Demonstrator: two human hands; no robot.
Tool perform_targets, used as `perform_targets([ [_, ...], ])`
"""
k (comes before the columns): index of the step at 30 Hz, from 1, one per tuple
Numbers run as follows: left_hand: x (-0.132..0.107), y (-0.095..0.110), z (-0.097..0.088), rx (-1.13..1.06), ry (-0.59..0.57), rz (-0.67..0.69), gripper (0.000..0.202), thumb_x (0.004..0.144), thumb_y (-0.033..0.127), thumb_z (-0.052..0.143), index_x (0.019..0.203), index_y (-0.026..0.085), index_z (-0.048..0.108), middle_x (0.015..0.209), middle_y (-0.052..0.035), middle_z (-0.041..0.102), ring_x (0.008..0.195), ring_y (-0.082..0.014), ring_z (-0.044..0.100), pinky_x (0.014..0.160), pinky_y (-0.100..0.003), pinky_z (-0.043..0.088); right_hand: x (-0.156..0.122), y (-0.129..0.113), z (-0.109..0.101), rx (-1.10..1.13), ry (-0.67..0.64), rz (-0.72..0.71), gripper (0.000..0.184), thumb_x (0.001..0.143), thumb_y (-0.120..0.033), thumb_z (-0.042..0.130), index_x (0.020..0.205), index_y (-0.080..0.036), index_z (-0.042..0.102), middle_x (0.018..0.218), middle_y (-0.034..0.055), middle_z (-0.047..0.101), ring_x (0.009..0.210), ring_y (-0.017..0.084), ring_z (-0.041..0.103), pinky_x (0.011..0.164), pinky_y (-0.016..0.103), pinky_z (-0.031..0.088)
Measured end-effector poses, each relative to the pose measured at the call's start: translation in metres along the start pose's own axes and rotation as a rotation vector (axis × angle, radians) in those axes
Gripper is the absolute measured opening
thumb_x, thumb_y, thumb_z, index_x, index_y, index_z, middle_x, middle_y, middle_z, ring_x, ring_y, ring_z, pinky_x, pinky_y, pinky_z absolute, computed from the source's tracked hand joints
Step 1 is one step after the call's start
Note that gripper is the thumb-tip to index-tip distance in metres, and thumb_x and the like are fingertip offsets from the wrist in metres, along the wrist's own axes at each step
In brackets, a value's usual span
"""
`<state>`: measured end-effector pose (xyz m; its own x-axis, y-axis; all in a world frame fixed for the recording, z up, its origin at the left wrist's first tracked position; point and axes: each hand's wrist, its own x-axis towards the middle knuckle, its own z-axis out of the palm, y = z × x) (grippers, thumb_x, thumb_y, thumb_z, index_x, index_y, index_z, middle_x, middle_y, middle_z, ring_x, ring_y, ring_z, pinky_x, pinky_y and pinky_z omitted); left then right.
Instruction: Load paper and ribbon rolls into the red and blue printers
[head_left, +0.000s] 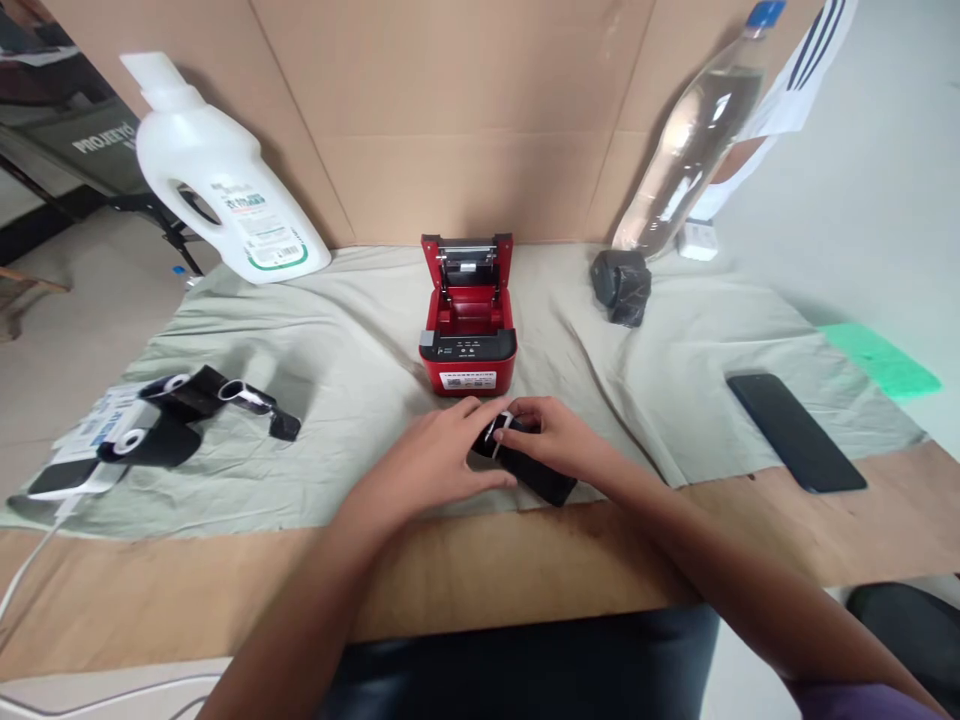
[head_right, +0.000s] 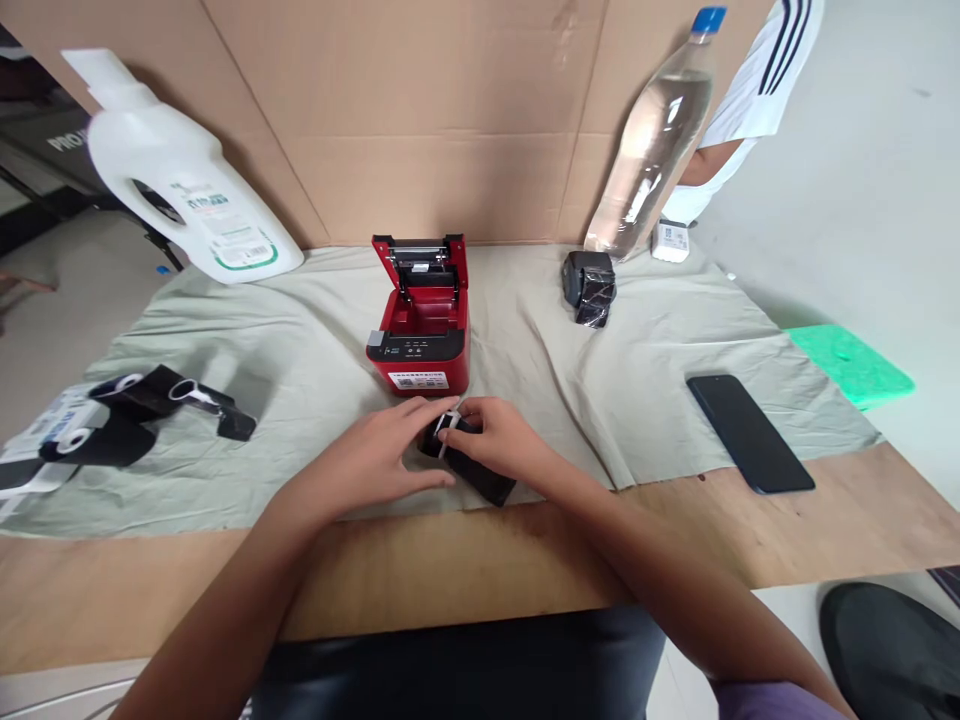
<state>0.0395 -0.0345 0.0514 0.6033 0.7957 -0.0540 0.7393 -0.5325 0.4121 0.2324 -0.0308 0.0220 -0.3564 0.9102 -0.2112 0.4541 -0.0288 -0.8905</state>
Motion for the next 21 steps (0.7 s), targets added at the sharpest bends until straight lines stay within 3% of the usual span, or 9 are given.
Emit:
perform_targets([
  [4,0.006,-0.013,0.005,-0.221,0.115,-0.039,0.058,0.092,0.037,0.055,0.147,0.025,0.042,0.136,-0.0082,0.062,0.121,-0.0269,0.060,0.099,-0.039,0.049,0.000,0.001,0.000,0.108,0.043,-0.057,0.014,0.084,-0.031,0.060,0.082,-0.017,0.063,0.070,-0.0004,0.066,0.062,0.012,0.056,0.057,0.024,0.038],
  [11,0.015,-0.016,0.013,-0.435,0.190,-0.157,0.040,0.077,0.033,0.075,0.115,0.025,0.062,0.105,-0.0019,0.075,0.101,-0.0222,0.070,0.085,-0.030,0.054,-0.001,0.000,0.002,0.080,0.114,-0.122,0.011,0.086,-0.025,0.057,0.084,-0.017,0.064,0.076,0.0015,0.070,0.068,0.014,0.062,0.060,0.025,0.041],
  [14,0.014,-0.015,0.013,-0.362,0.203,-0.128,0.029,0.080,0.031,0.073,0.107,0.026,0.063,0.104,-0.0003,0.074,0.098,-0.0208,0.069,0.084,-0.031,0.054,-0.002,0.000,0.005,0.143,0.090,-0.097,0.013,0.086,-0.030,0.059,0.087,-0.017,0.063,0.075,0.0013,0.069,0.068,0.014,0.062,0.060,0.025,0.041],
  [17,0.014,-0.011,0.014,-0.135,0.264,-0.112,0.022,0.084,0.029,0.067,0.105,0.026,0.064,0.105,-0.0023,0.072,0.099,-0.0227,0.065,0.084,-0.034,0.052,-0.003,-0.001,0.010,0.202,0.105,-0.049,0.023,0.084,-0.040,0.063,0.088,-0.018,0.058,0.073,0.0001,0.066,0.065,0.014,0.060,0.057,0.025,0.041],
  [21,0.014,-0.007,0.015,0.027,0.300,-0.044,0.026,0.087,0.030,0.064,0.112,0.025,0.066,0.111,-0.0038,0.072,0.107,-0.0256,0.062,0.091,-0.039,0.050,-0.003,0.002,0.012,0.243,0.166,-0.047,0.029,0.083,-0.045,0.064,0.086,-0.019,0.053,0.072,0.0005,0.066,0.066,0.016,0.061,0.058,0.026,0.043],
])
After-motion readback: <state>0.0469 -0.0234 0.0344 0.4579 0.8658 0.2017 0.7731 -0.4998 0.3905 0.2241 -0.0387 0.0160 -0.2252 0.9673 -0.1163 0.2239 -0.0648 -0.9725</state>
